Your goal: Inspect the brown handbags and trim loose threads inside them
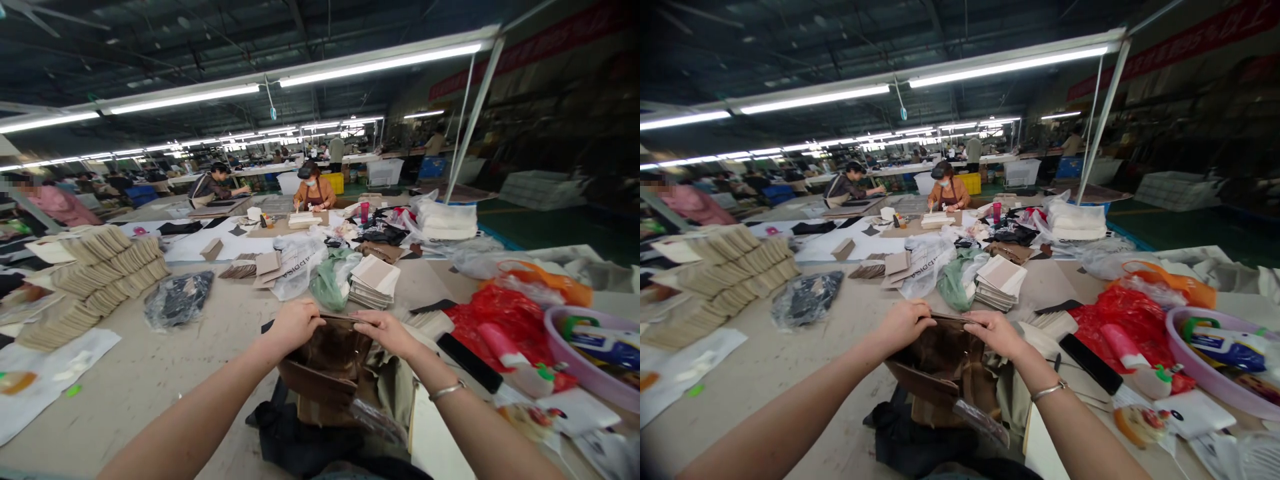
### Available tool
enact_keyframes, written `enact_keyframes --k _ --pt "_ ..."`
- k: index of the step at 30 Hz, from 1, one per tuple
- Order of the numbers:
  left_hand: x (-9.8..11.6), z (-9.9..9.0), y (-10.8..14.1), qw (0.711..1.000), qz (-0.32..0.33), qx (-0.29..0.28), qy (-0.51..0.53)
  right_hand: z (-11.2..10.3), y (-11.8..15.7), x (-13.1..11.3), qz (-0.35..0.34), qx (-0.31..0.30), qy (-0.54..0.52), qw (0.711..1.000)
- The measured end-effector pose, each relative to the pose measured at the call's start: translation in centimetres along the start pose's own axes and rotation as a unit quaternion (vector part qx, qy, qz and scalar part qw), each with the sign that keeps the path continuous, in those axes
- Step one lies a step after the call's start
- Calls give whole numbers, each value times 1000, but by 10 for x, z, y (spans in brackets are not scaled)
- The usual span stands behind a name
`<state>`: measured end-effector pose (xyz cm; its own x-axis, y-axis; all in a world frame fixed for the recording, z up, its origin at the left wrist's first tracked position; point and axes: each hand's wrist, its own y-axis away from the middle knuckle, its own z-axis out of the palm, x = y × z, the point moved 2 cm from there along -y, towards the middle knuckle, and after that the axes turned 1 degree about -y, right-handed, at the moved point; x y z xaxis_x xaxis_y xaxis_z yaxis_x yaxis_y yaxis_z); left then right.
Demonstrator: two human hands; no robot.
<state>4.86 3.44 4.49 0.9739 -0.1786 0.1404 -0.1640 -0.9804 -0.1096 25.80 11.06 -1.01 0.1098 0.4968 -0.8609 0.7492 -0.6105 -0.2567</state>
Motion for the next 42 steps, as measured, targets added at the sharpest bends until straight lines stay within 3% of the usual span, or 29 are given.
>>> enact_keyframes --k 15,23,30,35,42 --pt "8 9 -10 998 -53 7 -28 3 9 10 19 52 88 995" --pt "12 3 -11 998 -62 5 -27 -4 5 9 55 -31 58 996" --pt "9 2 -10 997 -70 10 -11 8 -18 -14 14 -20 193 981" --pt "10 3 -9 997 -71 13 -1 11 -15 -16 -14 -2 229 973" --pt "12 3 -10 997 -72 8 4 2 -17 -21 60 -96 252 961"
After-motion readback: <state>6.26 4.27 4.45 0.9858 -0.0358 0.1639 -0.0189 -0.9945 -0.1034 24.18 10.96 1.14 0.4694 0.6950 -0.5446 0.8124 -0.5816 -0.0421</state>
